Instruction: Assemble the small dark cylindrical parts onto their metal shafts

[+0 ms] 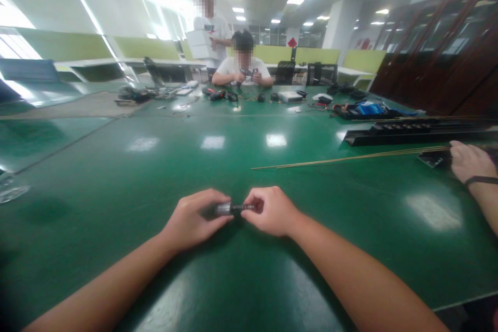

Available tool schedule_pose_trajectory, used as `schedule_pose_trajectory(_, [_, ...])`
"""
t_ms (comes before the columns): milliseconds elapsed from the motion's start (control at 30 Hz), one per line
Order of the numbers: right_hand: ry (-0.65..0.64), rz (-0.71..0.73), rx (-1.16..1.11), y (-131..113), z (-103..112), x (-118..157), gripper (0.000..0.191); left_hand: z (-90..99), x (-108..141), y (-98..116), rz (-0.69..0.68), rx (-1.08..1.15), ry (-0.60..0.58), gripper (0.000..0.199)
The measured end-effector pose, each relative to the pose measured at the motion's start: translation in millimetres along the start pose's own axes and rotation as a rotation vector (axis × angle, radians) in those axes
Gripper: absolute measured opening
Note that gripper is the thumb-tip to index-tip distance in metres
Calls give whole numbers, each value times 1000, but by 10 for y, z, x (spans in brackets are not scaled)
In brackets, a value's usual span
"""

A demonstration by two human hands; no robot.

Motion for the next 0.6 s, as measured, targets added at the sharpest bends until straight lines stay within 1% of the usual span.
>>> schedule_pose_trajectory(467, [29, -1, 16, 24, 17, 6, 5, 11, 0, -52, 31, 13, 8, 23])
schedule_pose_trajectory(600, [30, -1, 68, 35, 12, 10, 5, 11, -9, -86, 37, 20, -3, 23])
Point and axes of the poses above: each hand's wrist, its own x-axis away from the middle knuckle, its own z-axis out of the back of the hand, y = z × x, the point moved 4 cm from there along -x, towards the middle knuckle, and after that the axes turned 13 degrees about -y, right-handed, at the moved point
